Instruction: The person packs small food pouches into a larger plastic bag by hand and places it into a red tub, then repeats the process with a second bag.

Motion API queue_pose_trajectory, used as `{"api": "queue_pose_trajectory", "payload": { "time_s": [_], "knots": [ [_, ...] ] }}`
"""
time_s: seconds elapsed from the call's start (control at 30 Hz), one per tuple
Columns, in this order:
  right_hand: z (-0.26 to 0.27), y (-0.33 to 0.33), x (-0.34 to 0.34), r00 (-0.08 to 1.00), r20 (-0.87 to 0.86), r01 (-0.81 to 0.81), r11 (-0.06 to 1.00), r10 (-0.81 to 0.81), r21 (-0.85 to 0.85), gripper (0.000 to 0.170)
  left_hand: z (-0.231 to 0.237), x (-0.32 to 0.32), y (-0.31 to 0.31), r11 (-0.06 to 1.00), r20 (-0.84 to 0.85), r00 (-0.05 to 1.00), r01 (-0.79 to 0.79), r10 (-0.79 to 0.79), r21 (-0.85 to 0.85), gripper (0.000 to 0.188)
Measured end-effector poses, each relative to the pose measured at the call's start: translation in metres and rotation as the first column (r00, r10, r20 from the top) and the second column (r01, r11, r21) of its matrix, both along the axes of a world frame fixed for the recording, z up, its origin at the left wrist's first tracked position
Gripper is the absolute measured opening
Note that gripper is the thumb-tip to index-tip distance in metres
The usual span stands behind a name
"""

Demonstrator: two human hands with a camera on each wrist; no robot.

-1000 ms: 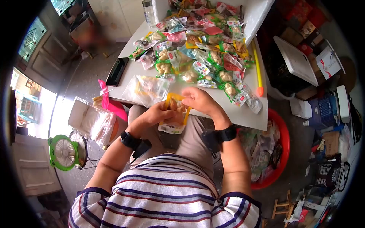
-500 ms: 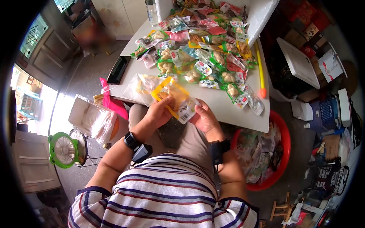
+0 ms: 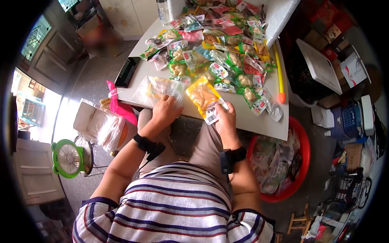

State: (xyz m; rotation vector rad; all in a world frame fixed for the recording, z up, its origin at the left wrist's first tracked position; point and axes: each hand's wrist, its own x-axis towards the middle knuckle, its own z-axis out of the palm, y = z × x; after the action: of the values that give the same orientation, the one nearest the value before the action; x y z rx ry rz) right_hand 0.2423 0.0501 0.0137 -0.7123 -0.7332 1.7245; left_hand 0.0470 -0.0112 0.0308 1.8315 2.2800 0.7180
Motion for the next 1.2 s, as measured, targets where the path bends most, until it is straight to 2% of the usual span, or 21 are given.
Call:
{"api": "queue_pose_trajectory", "payload": {
  "time_s": [0.1,0.2,0.37,0.43,0.5,0.63,0.73,0.8,0.87,0.97,1.07,1.2],
  "knots": [
    [-0.001,-0.003,-0.001,1.0,0.018,0.002,1.0,-0.002,-0.01,0.017,-0.017,-0.003,0.006,0.999,0.04,0.999,0.014,-0.012,-0.049,0.018],
    [-0.005,-0.005,-0.003,0.998,0.055,-0.027,0.999,0.029,-0.025,0.019,-0.015,-0.005,0.004,0.999,0.125,0.992,0.032,-0.031,-0.009,0.013],
    [-0.007,-0.006,-0.012,0.99,0.085,-0.106,0.993,0.111,-0.059,0.022,-0.016,-0.007,0.0,0.963,-0.032,0.978,0.207,-0.205,0.171,0.009],
    [-0.006,-0.005,-0.017,0.981,0.11,-0.153,0.986,0.16,-0.068,0.023,-0.017,-0.005,0.0,0.967,0.002,0.986,0.165,-0.168,0.196,0.008],
    [-0.008,-0.002,-0.021,0.963,0.15,-0.214,0.974,0.223,-0.073,0.024,-0.021,0.0,0.001,0.986,0.142,0.989,0.017,-0.041,0.164,0.008],
    [-0.01,0.008,-0.035,0.948,0.095,-0.284,0.944,0.303,-0.167,0.02,-0.016,0.002,-0.002,0.985,0.043,0.993,0.099,-0.106,0.141,0.009],
    [-0.006,0.013,-0.054,0.898,0.057,-0.425,0.893,0.436,-0.147,0.019,-0.002,0.006,-0.005,0.98,-0.01,0.99,0.143,-0.143,0.136,0.009],
    [-0.008,0.013,-0.068,0.87,0.045,-0.477,0.861,0.492,-0.175,0.02,0.011,0.009,-0.009,0.974,-0.075,0.985,0.167,-0.157,0.155,0.009],
    [-0.008,0.015,-0.077,0.833,0.054,-0.536,0.827,0.551,-0.173,0.025,0.001,0.005,-0.009,0.975,-0.098,0.985,0.155,-0.141,0.159,0.009],
    [0.009,0.012,-0.075,0.718,0.415,-0.551,0.82,0.559,-0.151,0.024,-0.007,0.002,-0.013,0.974,-0.09,0.987,0.148,-0.134,0.173,0.008],
    [0.009,0.017,-0.063,0.666,0.617,-0.534,0.846,0.419,0.003,0.022,-0.008,0.002,-0.018,0.965,-0.105,0.984,0.165,-0.146,0.202,0.006],
    [0.009,0.011,-0.061,0.674,0.61,-0.477,0.876,0.415,-0.069,0.018,-0.013,0.004,-0.019,0.975,-0.05,0.99,0.142,-0.135,0.173,0.011]
  ]
}}
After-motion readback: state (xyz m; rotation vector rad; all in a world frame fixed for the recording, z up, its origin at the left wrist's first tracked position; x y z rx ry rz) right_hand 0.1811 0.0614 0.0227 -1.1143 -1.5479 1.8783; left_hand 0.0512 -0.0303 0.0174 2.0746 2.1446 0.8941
